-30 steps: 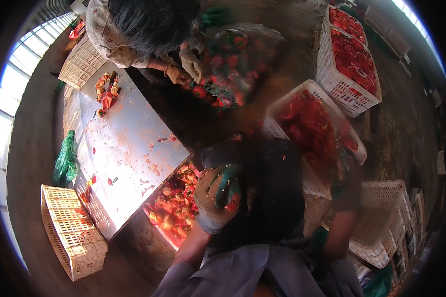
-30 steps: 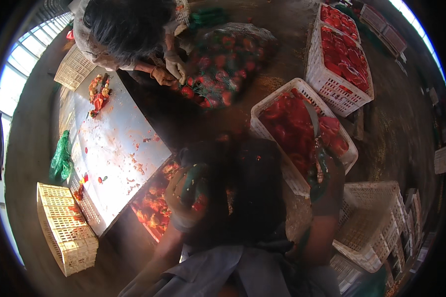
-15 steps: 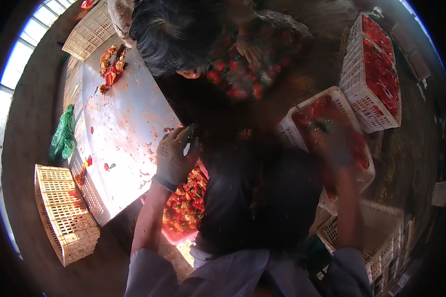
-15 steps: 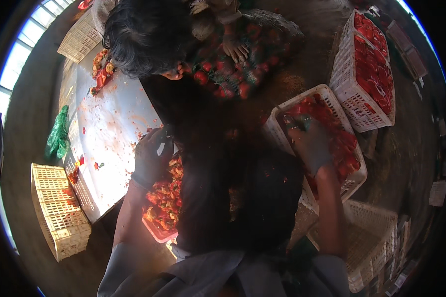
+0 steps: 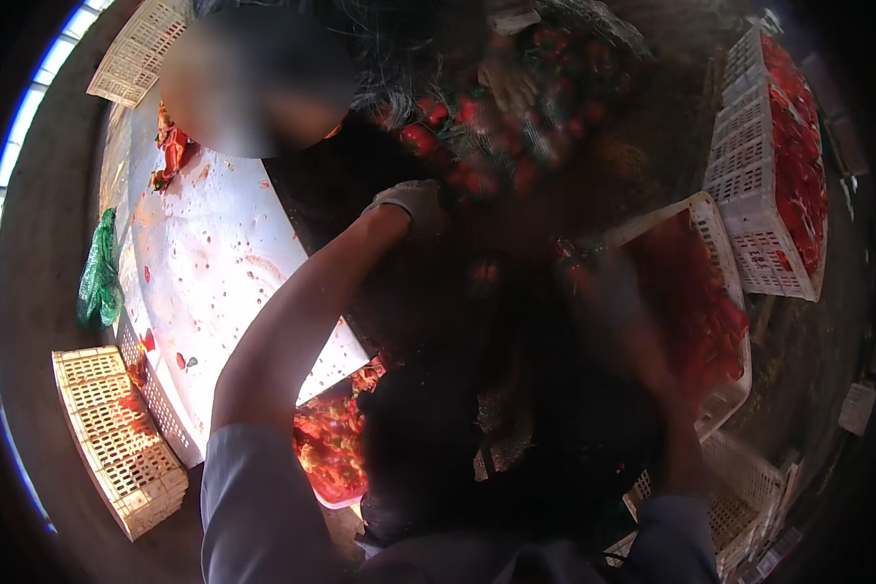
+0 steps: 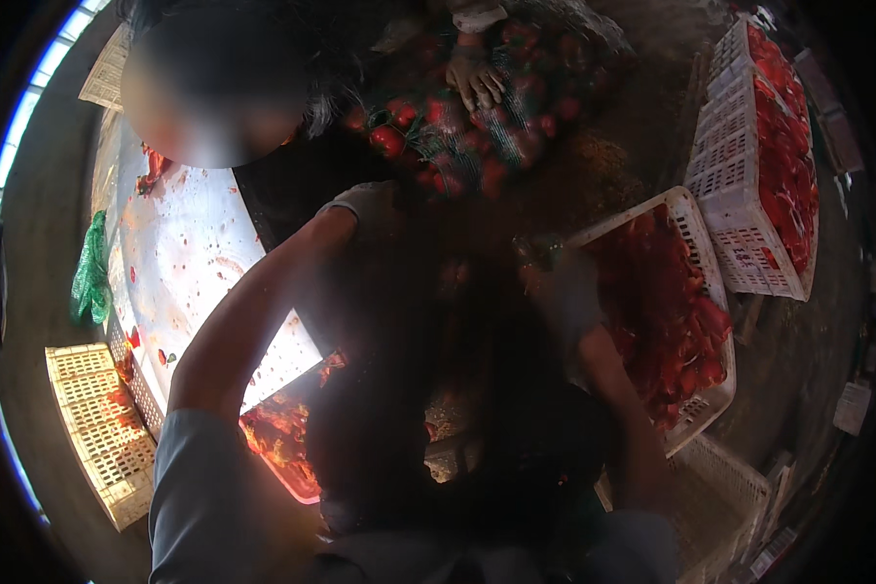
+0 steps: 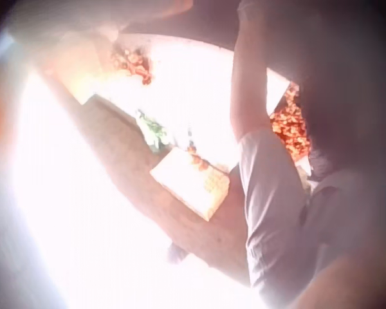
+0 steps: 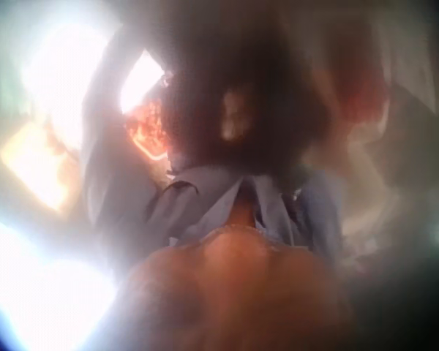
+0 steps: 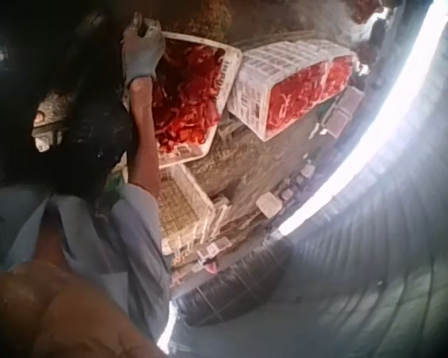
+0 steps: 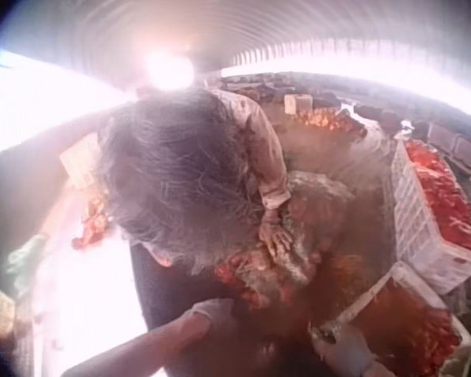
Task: The person sits on the floor and cuts red bell peppers into pieces using a knife on a metal table, placing the cut pieces into a white crate. A coworker sweeps debris nearby.
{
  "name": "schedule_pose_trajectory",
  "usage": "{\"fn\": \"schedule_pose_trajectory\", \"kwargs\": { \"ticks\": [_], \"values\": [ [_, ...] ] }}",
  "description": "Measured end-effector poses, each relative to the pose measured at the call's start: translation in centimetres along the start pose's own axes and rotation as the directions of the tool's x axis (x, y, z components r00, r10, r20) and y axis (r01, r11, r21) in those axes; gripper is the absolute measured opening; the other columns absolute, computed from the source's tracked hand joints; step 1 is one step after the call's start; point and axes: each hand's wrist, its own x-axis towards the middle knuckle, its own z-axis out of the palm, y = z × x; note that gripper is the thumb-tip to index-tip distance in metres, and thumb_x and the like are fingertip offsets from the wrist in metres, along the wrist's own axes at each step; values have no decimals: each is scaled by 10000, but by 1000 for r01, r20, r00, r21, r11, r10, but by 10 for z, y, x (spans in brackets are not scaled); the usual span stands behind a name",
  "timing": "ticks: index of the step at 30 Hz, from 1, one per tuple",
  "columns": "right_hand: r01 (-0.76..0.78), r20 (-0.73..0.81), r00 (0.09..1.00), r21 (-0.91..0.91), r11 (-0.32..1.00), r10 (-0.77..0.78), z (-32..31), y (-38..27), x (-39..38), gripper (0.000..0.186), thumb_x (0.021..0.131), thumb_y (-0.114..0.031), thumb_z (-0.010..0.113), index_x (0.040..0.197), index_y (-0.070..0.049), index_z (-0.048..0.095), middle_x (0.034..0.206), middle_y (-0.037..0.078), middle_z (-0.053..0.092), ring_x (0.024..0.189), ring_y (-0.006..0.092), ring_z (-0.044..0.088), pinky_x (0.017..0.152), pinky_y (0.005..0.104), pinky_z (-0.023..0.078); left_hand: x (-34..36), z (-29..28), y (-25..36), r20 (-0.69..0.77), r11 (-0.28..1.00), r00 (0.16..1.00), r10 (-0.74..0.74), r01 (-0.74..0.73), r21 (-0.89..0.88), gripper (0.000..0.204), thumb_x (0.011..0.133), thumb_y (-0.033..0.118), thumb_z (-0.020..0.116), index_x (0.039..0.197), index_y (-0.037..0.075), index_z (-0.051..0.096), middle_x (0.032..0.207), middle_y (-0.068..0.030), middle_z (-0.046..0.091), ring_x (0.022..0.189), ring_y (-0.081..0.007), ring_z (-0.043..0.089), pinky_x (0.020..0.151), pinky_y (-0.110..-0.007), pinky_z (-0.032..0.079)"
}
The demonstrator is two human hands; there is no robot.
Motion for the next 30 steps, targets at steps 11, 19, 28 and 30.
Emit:
{"fn": "schedule_pose_trajectory", "kwargs": {
  "ticks": [11, 19, 28, 30],
  "values": [
    [-98, -74, 991, 200, 975, 115, 1, 13, 10, 328, 1013, -121, 753, 1316, -5, 701, 1204, 210, 762, 1047, 303, 773, 903, 394, 608, 202, 57, -21, -245, 902, 958, -150, 31, -431, 1116, 883, 610, 807, 1665, -15, 314, 1593, -251, 592, 1476, -408, 584, 1196, -480, 492],
    [-87, -82, 990, 277, 957, 113, -11, 17, 22, 342, 1007, -117, 745, 1330, -15, 700, 1062, 111, 774, 934, 217, 756, 843, 395, 603, 202, 71, -16, -242, 981, 970, -24, -24, -193, 880, 862, 559, 828, 1548, 74, 566, 1475, -198, 701, 1351, -378, 686, 1092, -476, 568],
    [-222, 116, 973, 236, 946, 199, -8, -31, 65, 333, 980, -153, 764, 1272, -8, 695, 1001, 186, 769, 847, 322, 776, 804, 451, 604, 190, 136, -63, -517, 918, 829, -213, -12, -396, 453, 865, 467, 864, 1138, 107, 832, 1158, -207, 805, 1123, -429, 762, 930, -517, 617],
    [-32, 80, 997, 130, 991, 21, 13, -21, 83, 375, 977, -190, 773, 1284, 5, 682, 1036, 211, 771, 927, 383, 772, 851, 488, 603, 196, 146, -69, -515, 861, 820, -247, -58, -505, 446, 870, 488, 861, 1122, 122, 836, 1112, -200, 809, 1074, -439, 768, 894, -522, 618]
  ]
}}
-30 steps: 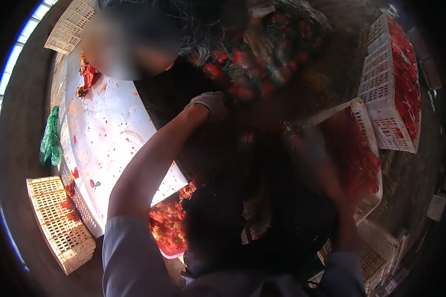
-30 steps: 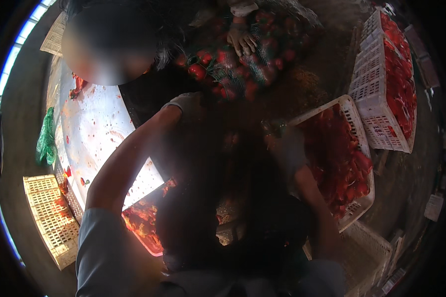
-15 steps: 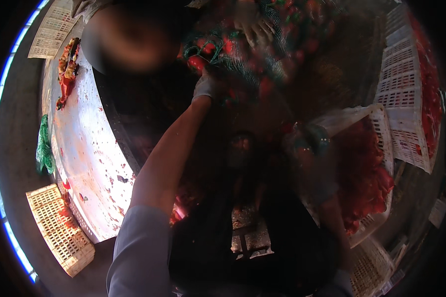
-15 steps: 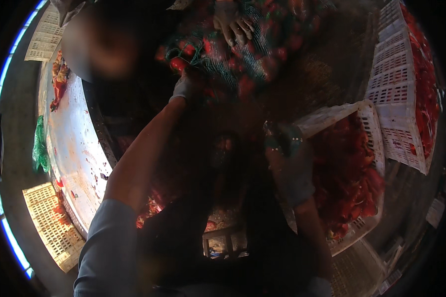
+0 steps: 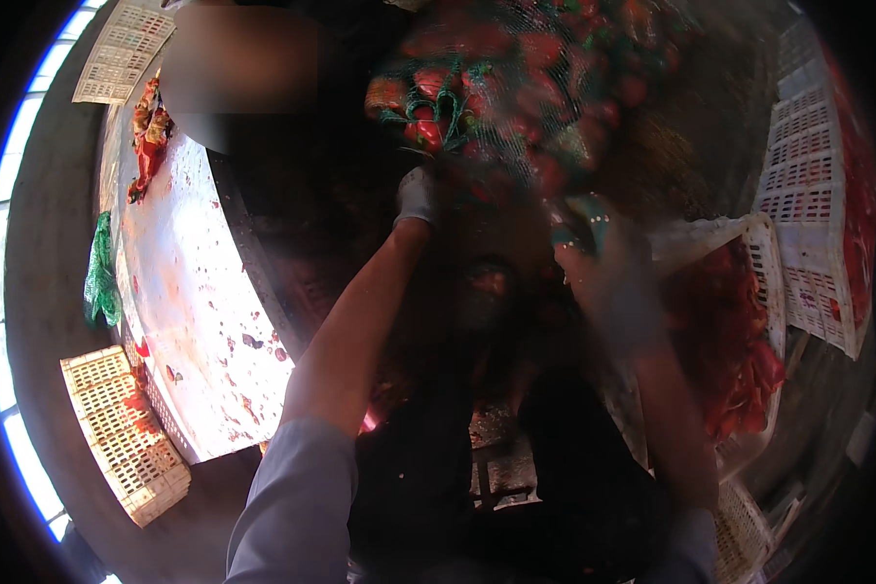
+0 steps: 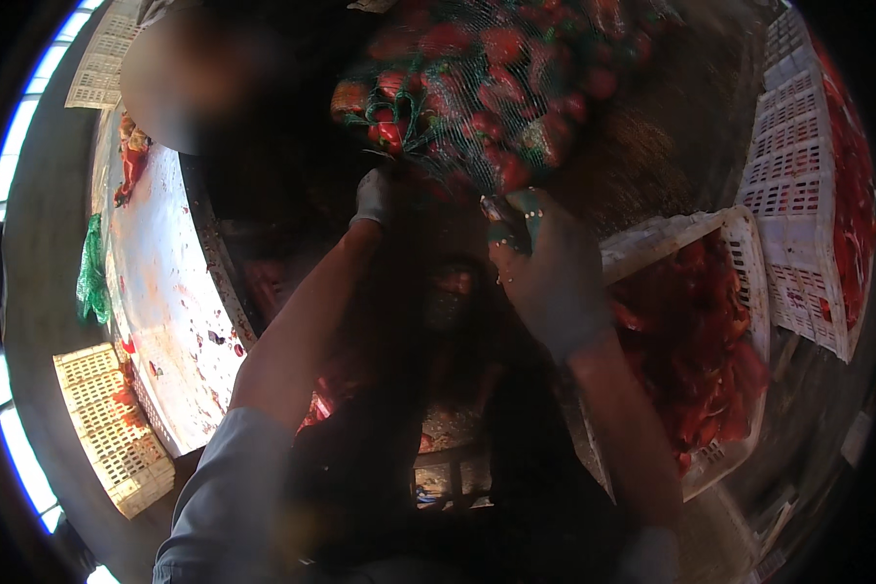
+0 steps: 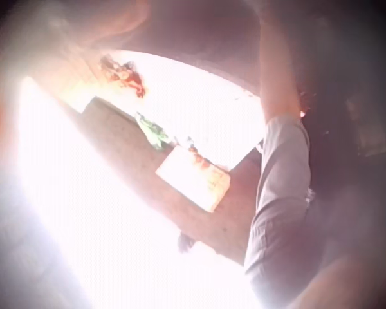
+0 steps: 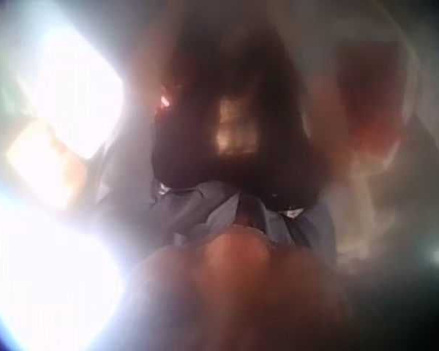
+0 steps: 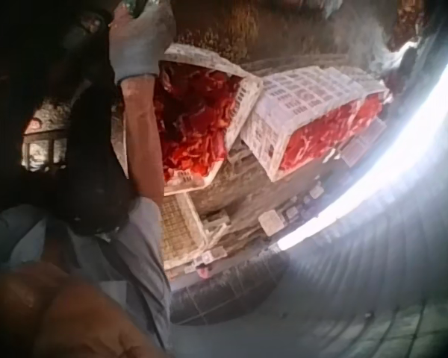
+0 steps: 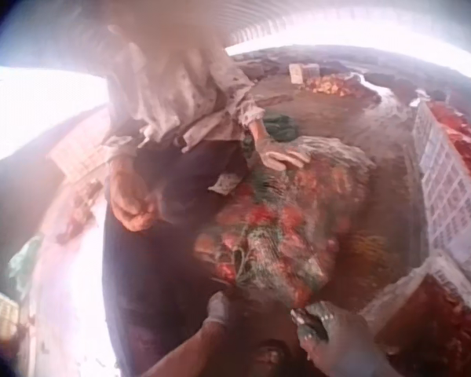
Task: The person sits on the floor and cuts red bell peppers into pieces using a knife on a metal table, placing the cut pieces into a white crate. A coworker sweeps debris nearby.
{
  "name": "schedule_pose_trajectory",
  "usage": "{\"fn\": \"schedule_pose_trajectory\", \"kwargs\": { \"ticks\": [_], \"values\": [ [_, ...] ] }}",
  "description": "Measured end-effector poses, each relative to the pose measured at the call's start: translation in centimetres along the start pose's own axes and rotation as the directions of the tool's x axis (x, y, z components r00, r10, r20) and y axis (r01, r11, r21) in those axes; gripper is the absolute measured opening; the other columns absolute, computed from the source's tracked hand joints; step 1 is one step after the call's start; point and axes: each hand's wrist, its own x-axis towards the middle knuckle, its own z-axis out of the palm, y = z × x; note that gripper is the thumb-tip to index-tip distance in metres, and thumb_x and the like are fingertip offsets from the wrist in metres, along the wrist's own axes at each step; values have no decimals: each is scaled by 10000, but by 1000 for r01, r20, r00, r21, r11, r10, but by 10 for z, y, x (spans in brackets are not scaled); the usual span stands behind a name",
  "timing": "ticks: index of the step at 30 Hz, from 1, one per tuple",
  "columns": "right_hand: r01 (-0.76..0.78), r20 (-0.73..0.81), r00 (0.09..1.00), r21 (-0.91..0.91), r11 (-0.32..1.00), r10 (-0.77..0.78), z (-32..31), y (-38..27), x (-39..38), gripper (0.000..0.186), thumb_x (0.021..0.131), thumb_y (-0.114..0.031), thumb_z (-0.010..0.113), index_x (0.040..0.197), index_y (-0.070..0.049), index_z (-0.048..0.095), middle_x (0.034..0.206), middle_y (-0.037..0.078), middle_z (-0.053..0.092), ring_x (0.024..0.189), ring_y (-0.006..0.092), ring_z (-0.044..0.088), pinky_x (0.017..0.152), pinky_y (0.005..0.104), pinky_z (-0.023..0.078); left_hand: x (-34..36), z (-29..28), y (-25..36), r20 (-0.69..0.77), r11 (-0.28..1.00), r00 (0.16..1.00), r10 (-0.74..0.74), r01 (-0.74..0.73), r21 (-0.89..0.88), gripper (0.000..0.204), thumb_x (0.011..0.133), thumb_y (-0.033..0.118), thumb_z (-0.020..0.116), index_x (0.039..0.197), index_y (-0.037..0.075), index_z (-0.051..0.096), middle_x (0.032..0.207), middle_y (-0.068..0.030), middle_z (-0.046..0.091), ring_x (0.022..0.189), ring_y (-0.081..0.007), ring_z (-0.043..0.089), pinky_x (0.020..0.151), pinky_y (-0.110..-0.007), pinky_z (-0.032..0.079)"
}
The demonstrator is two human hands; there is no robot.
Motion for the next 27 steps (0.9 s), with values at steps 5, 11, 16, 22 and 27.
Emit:
{"fn": "schedule_pose_trajectory", "kwargs": {
  "ticks": [5, 11, 16, 22, 27],
  "values": [
    [175, 93, 984, -274, 946, -155, 58, 35, 58, 432, 975, -277, 779, 1272, 15, 662, 1159, 246, 763, 1116, 446, 736, 952, 537, 589, -28, 6, 38, -49, 978, 999, -11, 0, -210, 420, 891, 515, 835, 1110, 156, 847, 1054, -167, 819, 995, -420, 778, 855, -517, 617],
    [52, 206, 978, -308, 950, 13, 114, 37, 99, 347, 978, -241, 753, 1252, -34, 707, 1222, 237, 752, 1158, 457, 710, 972, 551, 573, -40, 8, 38, -172, 971, 982, 75, -111, -210, 378, 931, 492, 804, 1147, 184, 839, 1067, -167, 817, 972, -416, 782, 832, -531, 613],
    [42, 219, 974, -411, 911, 54, 124, 19, 90, 362, 965, -226, 760, 1267, -42, 684, 1213, 235, 754, 1156, 448, 721, 962, 546, 589, -42, 6, 47, -117, 994, 987, -112, 111, -13, 312, 960, 398, 741, 1140, 170, 854, 1089, -139, 826, 987, -329, 799, 835, -473, 601],
    [56, 179, 982, -594, 802, 64, 97, 40, 58, 387, 970, -228, 763, 1300, -51, 660, 1250, 228, 743, 1174, 441, 717, 982, 541, 585, -56, 63, -9, -121, 863, 987, 101, -27, 505, 294, 1089, 264, 580, 1153, 79, 799, 1186, -192, 804, 1025, -393, 801, 868, -538, 645],
    [56, 145, 989, -539, 840, 27, 63, 31, 27, 422, 991, -250, 760, 1320, -21, 630, 1228, 228, 743, 1114, 424, 747, 959, 525, 599, -59, 68, 10, -48, 866, 999, -4, 28, 499, 291, 1064, 225, 609, 1268, 78, 756, 1181, -212, 759, 1078, -368, 772, 932, -534, 623]
  ]
}}
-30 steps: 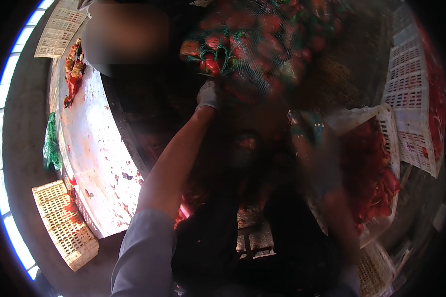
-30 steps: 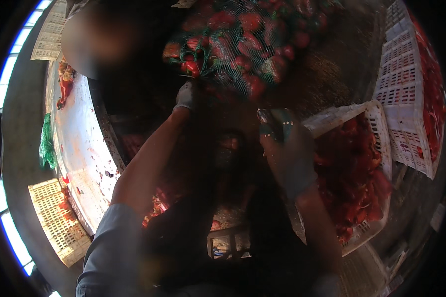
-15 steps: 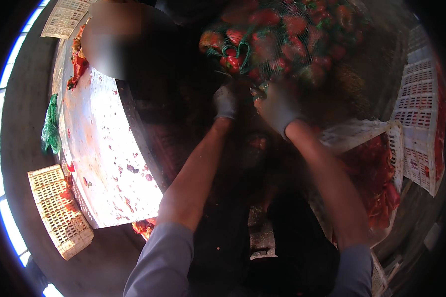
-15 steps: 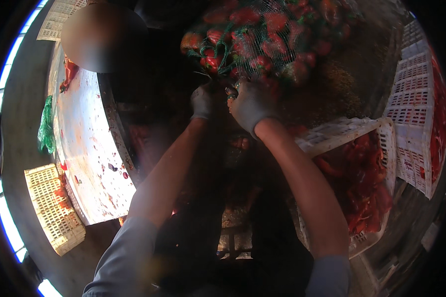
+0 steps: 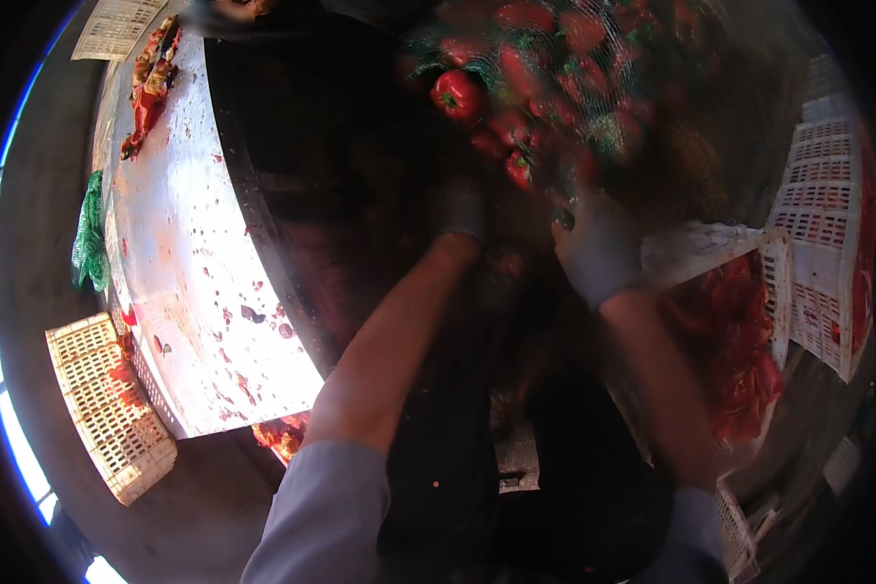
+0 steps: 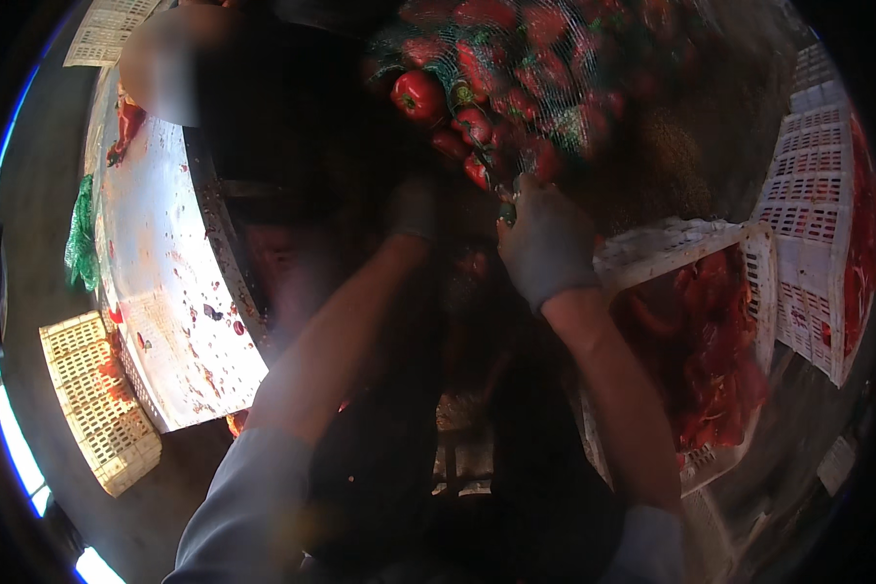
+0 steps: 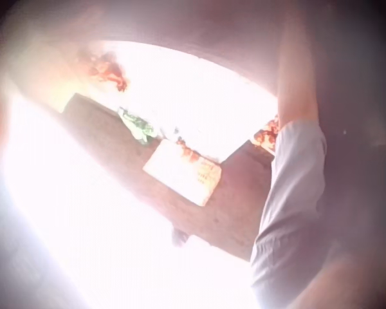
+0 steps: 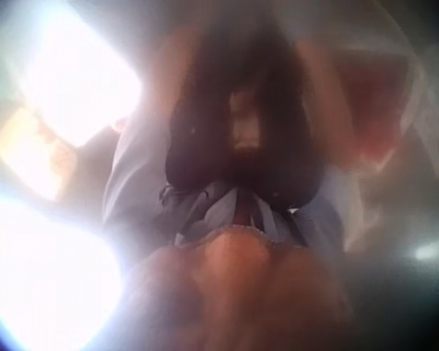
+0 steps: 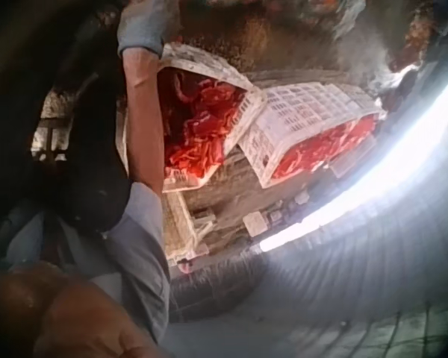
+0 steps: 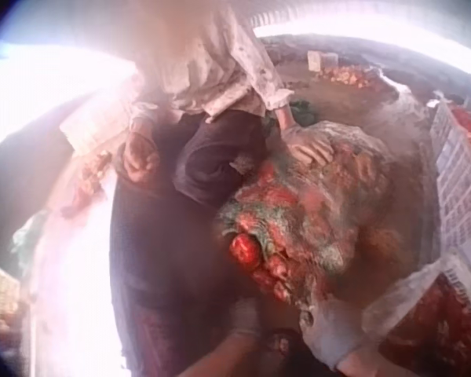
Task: The person sits on the floor and cuts red bell peppers into pieces using a knife on a metal table, placing the cut pieces into a white crate. A coworker sweeps debris nearby.
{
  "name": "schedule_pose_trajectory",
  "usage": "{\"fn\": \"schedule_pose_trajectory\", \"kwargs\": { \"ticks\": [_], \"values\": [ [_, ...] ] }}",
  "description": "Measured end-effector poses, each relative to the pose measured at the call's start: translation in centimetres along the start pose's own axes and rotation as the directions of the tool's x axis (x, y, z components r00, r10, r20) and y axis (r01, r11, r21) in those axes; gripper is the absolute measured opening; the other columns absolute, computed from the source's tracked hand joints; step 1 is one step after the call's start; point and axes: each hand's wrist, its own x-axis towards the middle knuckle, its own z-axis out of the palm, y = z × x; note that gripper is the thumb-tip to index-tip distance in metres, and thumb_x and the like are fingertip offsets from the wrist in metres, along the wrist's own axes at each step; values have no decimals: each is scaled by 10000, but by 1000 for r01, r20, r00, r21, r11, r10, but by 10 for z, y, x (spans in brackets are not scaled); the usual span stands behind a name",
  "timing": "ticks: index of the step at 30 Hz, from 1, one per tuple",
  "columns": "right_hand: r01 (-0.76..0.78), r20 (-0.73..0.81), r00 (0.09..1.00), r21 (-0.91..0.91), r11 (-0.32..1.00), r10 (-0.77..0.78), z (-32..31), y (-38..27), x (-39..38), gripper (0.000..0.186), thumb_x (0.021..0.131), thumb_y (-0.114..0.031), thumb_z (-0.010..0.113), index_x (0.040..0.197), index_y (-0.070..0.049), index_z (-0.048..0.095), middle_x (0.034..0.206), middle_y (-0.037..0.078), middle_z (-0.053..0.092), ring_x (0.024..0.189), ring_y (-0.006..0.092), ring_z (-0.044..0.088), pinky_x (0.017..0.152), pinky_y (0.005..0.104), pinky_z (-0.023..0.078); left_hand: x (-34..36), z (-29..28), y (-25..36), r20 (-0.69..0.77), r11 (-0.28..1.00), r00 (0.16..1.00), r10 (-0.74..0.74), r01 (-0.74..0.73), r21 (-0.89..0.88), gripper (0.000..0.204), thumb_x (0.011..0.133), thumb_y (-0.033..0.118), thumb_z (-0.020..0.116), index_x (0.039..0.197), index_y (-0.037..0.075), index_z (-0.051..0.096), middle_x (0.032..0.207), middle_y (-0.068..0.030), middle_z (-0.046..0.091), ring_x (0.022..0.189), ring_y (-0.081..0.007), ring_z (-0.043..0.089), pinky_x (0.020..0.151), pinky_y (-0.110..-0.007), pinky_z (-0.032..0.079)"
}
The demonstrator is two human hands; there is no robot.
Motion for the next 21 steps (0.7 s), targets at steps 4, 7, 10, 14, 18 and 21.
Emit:
{"fn": "schedule_pose_trajectory", "kwargs": {
  "ticks": [4, 7, 10, 14, 18, 21],
  "values": [
    [-75, -137, 986, 170, 983, 99, 8, 23, -10, 442, 989, -227, 756, 1347, 0, 632, 1210, 243, 745, 1119, 451, 737, 962, 533, 588, -9, -69, 30, -79, 984, 994, 75, -87, -154, 400, 993, 246, 682, 1356, 80, 700, 1209, -226, 710, 1133, -357, 725, 972, -535, 598],
    [-33, -213, 973, 267, 963, 92, -1, 13, -18, 439, 988, -207, 748, 1357, 3, 633, 1201, 257, 744, 1119, 468, 729, 956, 541, 580, -16, -76, 23, -248, 948, 924, 290, -313, -60, 501, 915, 274, 739, 1375, 90, 665, 1270, -226, 666, 1182, -372, 675, 994, -549, 574],
    [12, -237, 968, 363, 932, 80, -2, 8, -13, 438, 981, -196, 751, 1356, -1, 637, 1196, 268, 743, 1120, 480, 723, 955, 547, 575, -21, -66, 25, -176, 917, 903, 393, -400, -4, 712, 864, 332, 794, 1499, 94, 575, 1401, -224, 605, 1252, -416, 639, 1024, -584, 544],
    [-2, -198, 975, 450, 893, 102, 9, 17, -11, 382, 1025, -229, 736, 1344, -26, 681, 1179, 255, 758, 1101, 459, 728, 939, 531, 566, -15, -63, 34, 32, 950, 950, 309, -310, 26, 843, 914, 371, 777, 1638, 100, 439, 1546, -205, 549, 1377, -410, 598, 1135, -556, 498],
    [92, -323, 945, 404, 910, 48, 16, 20, -13, 334, 1040, -240, 729, 1295, -26, 705, 1107, 239, 772, 1015, 437, 750, 901, 513, 580, 16, -47, 10, -64, 842, 849, 525, -529, -107, 513, 992, 348, 653, 1425, 74, 662, 1473, -201, 657, 1364, -369, 634, 1141, -499, 517],
    [44, -234, 970, 442, 896, 68, 16, 14, -8, 357, 1022, -237, 738, 1299, -17, 692, 1120, 247, 765, 1033, 441, 745, 917, 519, 581, 32, -17, -23, -102, 830, 859, 501, -511, -226, 486, 1016, 402, 632, 1378, 89, 714, 1444, -191, 701, 1341, -362, 672, 1156, -482, 524]
  ]
}}
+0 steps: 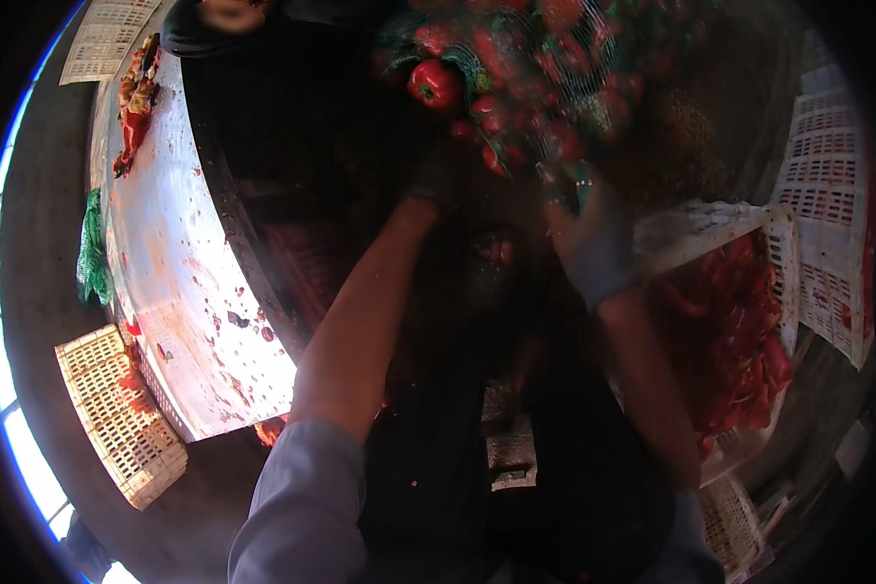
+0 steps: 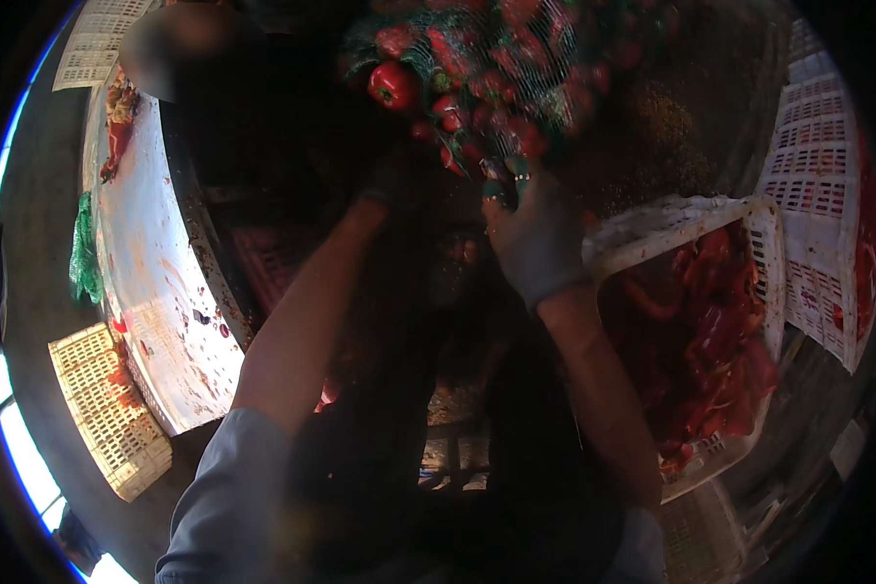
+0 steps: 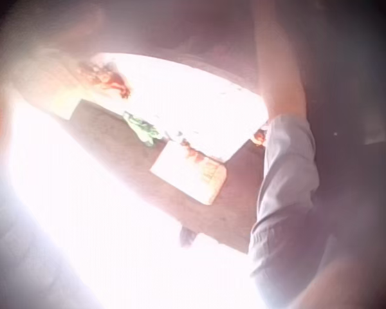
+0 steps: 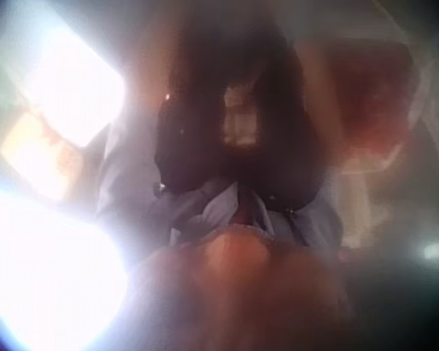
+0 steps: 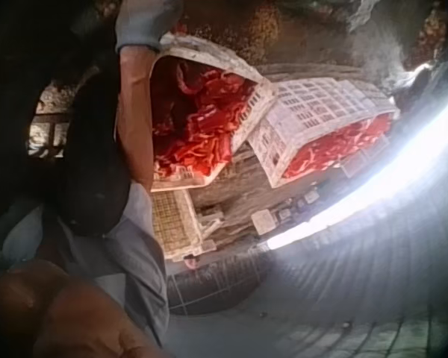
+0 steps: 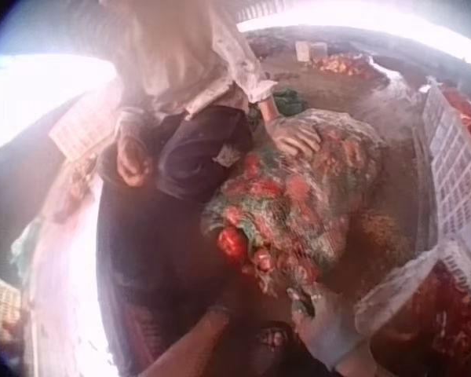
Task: The person sits on the floor and cuts red bell peppers into pieces using a knife on a metal table, placing the cut pieces into a white crate. A coworker sweeps debris nearby.
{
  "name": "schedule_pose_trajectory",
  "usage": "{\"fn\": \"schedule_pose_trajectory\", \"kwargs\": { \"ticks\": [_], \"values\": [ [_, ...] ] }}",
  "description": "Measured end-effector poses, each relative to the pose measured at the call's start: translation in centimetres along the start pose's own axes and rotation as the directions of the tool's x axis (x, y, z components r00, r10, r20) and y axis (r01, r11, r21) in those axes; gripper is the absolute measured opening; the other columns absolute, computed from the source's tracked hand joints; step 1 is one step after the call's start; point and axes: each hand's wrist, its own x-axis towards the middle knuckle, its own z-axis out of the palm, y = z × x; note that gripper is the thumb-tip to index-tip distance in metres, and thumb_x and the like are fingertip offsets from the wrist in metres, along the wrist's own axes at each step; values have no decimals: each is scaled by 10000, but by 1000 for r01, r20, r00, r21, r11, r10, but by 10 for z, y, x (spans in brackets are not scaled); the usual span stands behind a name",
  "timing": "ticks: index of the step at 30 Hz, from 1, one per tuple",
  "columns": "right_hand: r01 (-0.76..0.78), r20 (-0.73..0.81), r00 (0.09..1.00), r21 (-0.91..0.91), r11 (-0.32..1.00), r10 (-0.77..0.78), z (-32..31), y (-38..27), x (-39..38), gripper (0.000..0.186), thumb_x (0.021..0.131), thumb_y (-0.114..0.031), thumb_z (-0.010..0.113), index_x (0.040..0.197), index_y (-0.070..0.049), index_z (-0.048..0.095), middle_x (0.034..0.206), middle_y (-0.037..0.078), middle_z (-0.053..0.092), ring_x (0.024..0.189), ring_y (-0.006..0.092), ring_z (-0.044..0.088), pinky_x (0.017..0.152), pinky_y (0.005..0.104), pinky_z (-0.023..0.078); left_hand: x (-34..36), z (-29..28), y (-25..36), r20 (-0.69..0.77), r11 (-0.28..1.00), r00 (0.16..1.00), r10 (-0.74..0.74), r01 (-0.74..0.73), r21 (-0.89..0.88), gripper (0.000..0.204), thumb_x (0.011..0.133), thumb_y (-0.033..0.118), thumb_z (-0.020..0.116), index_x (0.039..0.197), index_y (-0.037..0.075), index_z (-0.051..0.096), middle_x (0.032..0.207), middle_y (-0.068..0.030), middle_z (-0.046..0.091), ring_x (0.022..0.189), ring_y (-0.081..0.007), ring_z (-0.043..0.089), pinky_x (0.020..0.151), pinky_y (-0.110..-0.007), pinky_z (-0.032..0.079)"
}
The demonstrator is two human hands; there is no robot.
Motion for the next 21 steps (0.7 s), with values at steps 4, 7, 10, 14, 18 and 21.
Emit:
{"fn": "schedule_pose_trajectory", "kwargs": {
  "ticks": [4, 7, 10, 14, 18, 21],
  "values": [
    [-82, 47, 995, -37, 996, 84, -2, 5, 3, 449, 980, -232, 759, 1352, -1, 657, 1212, 270, 748, 1137, 466, 722, 982, 536, 573, 24, -22, 18, 279, 963, 923, -266, 242, 118, 579, 1026, 462, 673, 1485, 111, 657, 1491, -207, 669, 1392, -387, 643, 1166, -486, 525],
    [-106, 88, 991, 6, 994, 105, 0, 6, 3, 455, 978, -239, 761, 1356, -5, 659, 1213, 266, 747, 1142, 461, 721, 987, 533, 572, 26, -50, 16, 315, 905, 850, -422, 373, 205, 580, 1022, 447, 691, 1505, 129, 654, 1510, -210, 660, 1392, -399, 645, 1152, -502, 536],
    [-84, 108, 991, 12, 996, 83, 4, 6, 4, 456, 977, -244, 764, 1355, -10, 662, 1218, 260, 747, 1143, 456, 722, 991, 532, 571, 24, -48, -5, 254, 915, 892, -374, 310, 257, 526, 1018, 413, 689, 1462, 131, 684, 1477, -212, 681, 1344, -404, 676, 1125, -522, 555],
    [-64, 70, 995, -32, 997, 66, 8, 13, 2, 448, 976, -245, 764, 1345, -9, 671, 1209, 260, 753, 1137, 455, 727, 996, 530, 574, 37, -69, 13, 338, 926, 874, -350, 269, 263, 500, 1006, 371, 697, 1434, 114, 698, 1466, -215, 685, 1319, -396, 693, 1094, -521, 575],
    [-33, 36, 999, -63, 997, 35, 8, 6, 1, 431, 967, -227, 765, 1331, -13, 681, 1185, 261, 766, 1129, 466, 732, 991, 533, 574, 47, -101, 34, 406, 917, 852, -329, 187, 351, 491, 968, 313, 722, 1411, 102, 710, 1458, -216, 692, 1280, -403, 714, 1042, -506, 602],
    [-21, 35, 999, -51, 998, 23, 8, 5, 0, 424, 987, -232, 756, 1342, -12, 683, 1156, 262, 771, 1087, 458, 742, 957, 520, 578, 39, -116, 34, 496, 954, 845, -198, 50, 296, 419, 929, 281, 737, 1298, 85, 771, 1359, -228, 739, 1219, -409, 739, 1001, -504, 616]
  ]
}}
